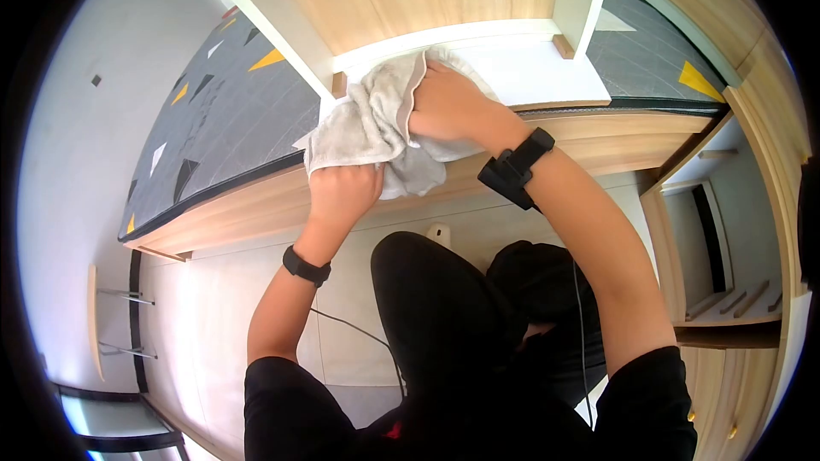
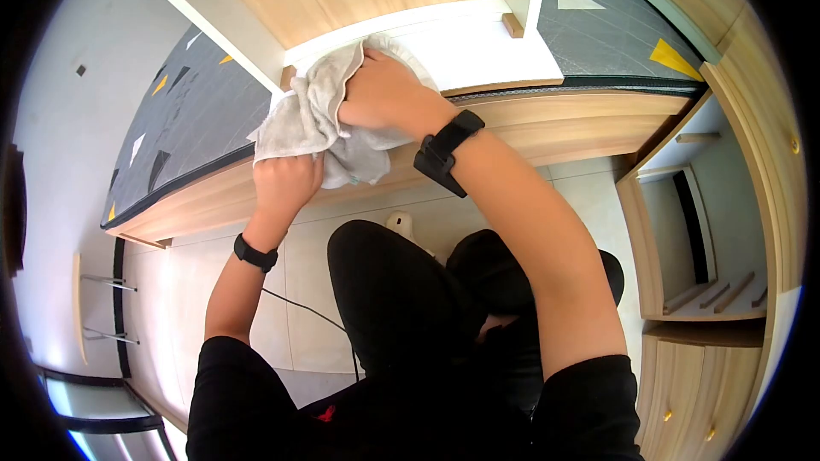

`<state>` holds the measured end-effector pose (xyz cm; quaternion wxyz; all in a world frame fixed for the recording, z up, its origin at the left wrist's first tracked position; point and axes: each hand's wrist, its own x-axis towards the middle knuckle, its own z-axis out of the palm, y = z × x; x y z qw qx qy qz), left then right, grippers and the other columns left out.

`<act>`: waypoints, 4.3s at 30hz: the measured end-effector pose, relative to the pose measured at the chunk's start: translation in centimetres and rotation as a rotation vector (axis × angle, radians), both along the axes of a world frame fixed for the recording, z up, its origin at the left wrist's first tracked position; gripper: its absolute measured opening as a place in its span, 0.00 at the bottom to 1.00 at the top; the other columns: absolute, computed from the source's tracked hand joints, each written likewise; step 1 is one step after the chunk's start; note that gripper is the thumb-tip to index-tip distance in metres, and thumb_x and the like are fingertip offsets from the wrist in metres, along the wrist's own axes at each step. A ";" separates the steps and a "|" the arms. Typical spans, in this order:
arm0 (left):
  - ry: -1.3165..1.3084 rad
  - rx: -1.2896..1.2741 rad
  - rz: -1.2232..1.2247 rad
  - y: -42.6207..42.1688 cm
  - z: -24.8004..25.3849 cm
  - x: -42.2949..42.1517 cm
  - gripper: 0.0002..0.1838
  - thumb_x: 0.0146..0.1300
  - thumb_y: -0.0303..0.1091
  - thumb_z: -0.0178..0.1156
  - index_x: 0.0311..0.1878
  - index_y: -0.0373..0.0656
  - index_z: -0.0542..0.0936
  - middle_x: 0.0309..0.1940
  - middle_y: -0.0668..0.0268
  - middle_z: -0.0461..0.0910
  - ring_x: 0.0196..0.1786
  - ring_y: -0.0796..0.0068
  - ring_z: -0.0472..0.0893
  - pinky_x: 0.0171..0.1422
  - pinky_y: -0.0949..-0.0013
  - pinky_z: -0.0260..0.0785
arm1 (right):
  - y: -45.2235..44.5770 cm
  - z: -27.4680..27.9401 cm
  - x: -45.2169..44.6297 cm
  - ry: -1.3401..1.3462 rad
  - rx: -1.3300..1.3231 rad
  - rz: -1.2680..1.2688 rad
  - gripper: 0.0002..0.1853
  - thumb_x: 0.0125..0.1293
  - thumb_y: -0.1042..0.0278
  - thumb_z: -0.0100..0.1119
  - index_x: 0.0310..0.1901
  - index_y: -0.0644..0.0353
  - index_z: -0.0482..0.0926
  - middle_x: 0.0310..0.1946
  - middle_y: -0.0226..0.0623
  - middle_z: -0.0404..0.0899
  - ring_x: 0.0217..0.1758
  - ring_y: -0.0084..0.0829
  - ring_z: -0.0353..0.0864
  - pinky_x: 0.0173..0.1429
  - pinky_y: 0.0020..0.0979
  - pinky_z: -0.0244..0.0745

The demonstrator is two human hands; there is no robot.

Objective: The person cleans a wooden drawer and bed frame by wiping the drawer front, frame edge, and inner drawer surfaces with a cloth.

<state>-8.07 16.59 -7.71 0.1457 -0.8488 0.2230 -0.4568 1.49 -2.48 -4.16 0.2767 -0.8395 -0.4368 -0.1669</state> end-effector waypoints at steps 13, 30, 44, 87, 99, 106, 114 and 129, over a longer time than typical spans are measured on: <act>0.219 -0.129 0.035 -2.0 3.6 1.5 0.19 0.62 0.44 0.59 0.25 0.36 0.81 0.17 0.55 0.77 0.18 0.55 0.77 0.24 0.56 0.70 | -0.2 -0.1 0.9 -0.019 -0.051 -0.440 0.35 0.63 0.40 0.49 0.63 0.59 0.75 0.67 0.47 0.69 0.75 0.49 0.56 0.80 0.46 0.40; 0.463 -0.225 -0.051 -2.1 6.0 1.4 0.26 0.68 0.50 0.55 0.52 0.33 0.78 0.44 0.46 0.81 0.45 0.46 0.81 0.48 0.56 0.76 | -5.6 3.2 3.2 0.278 -0.013 -0.476 0.26 0.60 0.46 0.48 0.35 0.63 0.86 0.36 0.50 0.85 0.48 0.46 0.81 0.53 0.41 0.73; 1.074 -0.294 -0.150 -1.8 12.3 7.2 0.11 0.67 0.37 0.59 0.42 0.37 0.80 0.24 0.54 0.77 0.27 0.66 0.72 0.36 0.64 0.67 | -9.5 1.8 4.2 0.238 -0.112 -0.475 0.25 0.56 0.52 0.45 0.41 0.63 0.84 0.37 0.49 0.84 0.46 0.47 0.81 0.74 0.38 0.56; 0.362 -0.323 -0.288 -2.7 4.6 7.7 0.18 0.68 0.41 0.57 0.52 0.38 0.79 0.48 0.53 0.82 0.53 0.52 0.78 0.59 0.55 0.69 | -11.5 -0.8 6.4 -0.017 0.672 -0.420 0.08 0.59 0.68 0.60 0.37 0.62 0.76 0.25 0.37 0.75 0.35 0.34 0.76 0.44 0.30 0.73; 0.313 -0.376 -0.357 -2.8 4.7 7.7 0.15 0.64 0.37 0.58 0.49 0.39 0.80 0.44 0.59 0.82 0.49 0.56 0.78 0.56 0.56 0.68 | -8.9 -0.3 5.3 -0.161 -0.113 -0.512 0.31 0.73 0.39 0.38 0.69 0.47 0.69 0.75 0.34 0.58 0.78 0.54 0.49 0.79 0.42 0.48; 0.304 -0.416 -0.465 -2.8 5.0 7.8 0.11 0.56 0.32 0.62 0.41 0.37 0.82 0.38 0.58 0.83 0.43 0.56 0.79 0.52 0.57 0.71 | -6.2 0.7 4.9 -0.225 -0.326 -0.259 0.26 0.74 0.50 0.37 0.66 0.50 0.72 0.74 0.32 0.60 0.78 0.52 0.50 0.80 0.42 0.47; 0.306 -0.431 -0.438 -2.7 5.0 7.3 0.10 0.53 0.31 0.62 0.38 0.37 0.80 0.34 0.58 0.81 0.43 0.56 0.78 0.52 0.56 0.70 | -4.1 -0.1 5.5 -0.341 -0.226 -0.048 0.21 0.72 0.58 0.43 0.62 0.51 0.75 0.74 0.32 0.60 0.76 0.51 0.54 0.79 0.40 0.53; 0.252 -0.389 -0.408 -2.9 4.9 7.1 0.15 0.59 0.32 0.62 0.49 0.38 0.80 0.44 0.53 0.81 0.48 0.49 0.79 0.56 0.58 0.69 | -9.1 0.6 7.2 -0.124 -0.185 -0.221 0.32 0.73 0.39 0.42 0.73 0.45 0.62 0.75 0.27 0.59 0.78 0.42 0.53 0.78 0.36 0.52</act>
